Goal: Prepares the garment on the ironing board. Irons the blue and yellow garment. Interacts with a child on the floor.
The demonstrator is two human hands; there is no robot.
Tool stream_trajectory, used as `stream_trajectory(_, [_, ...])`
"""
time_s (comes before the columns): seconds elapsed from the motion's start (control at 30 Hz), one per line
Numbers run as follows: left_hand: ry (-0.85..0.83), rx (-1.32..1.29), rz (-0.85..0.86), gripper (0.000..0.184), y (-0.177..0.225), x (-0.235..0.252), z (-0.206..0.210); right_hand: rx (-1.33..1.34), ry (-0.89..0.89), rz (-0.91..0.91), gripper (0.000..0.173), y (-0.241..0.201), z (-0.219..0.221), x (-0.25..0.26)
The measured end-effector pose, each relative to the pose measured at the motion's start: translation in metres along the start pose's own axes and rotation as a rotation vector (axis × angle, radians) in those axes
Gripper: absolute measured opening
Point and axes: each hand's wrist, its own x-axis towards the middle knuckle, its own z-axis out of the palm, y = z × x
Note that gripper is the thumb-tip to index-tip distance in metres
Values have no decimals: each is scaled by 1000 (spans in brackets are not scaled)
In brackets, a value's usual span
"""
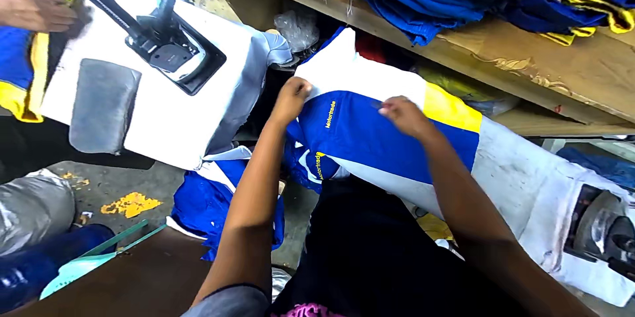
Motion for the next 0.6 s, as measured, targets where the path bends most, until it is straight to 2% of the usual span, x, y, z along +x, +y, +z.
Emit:
stream_trajectory(0.07, [62,-201,-244,29,-40,-62,-7,88,265,108,41,45,-48,-33])
stream_trajectory(0.13, [-16,-209,-509,28,-101,-135,15,137,610,262,50,88,-99,-59])
stream_trajectory(0.17, [-147,-39,-609,29,-127,-172,32,151,759,322,52,106,-122,-66])
stream_trajectory(0.23, [-583,374,-803,44,-150,-233,74,134,977,423,51,137,-156,-68])
stream_trajectory(0.27, [-750,496,-825,46,-153,-254,95,108,1016,482,51,147,-168,-65])
stream_trajectory(0.3, [-816,501,-816,44,-151,-270,111,77,1016,552,52,156,-177,-62])
stream_trajectory(0.37, [-760,302,-764,50,-130,-277,120,3,982,680,53,171,-186,-53])
stream_trajectory(0.43, [-649,138,-745,62,-114,-264,121,-79,927,778,53,185,-192,-43])
stream_trajectory(0.47, [-596,109,-740,62,-106,-250,120,-115,914,801,53,191,-196,-37])
stream_trajectory(0.53, [-438,-7,-713,55,-107,-224,121,-174,897,781,56,196,-201,-31])
stream_trajectory(0.6, [-278,-280,-724,52,-104,-196,118,-205,933,694,65,186,-197,-36])
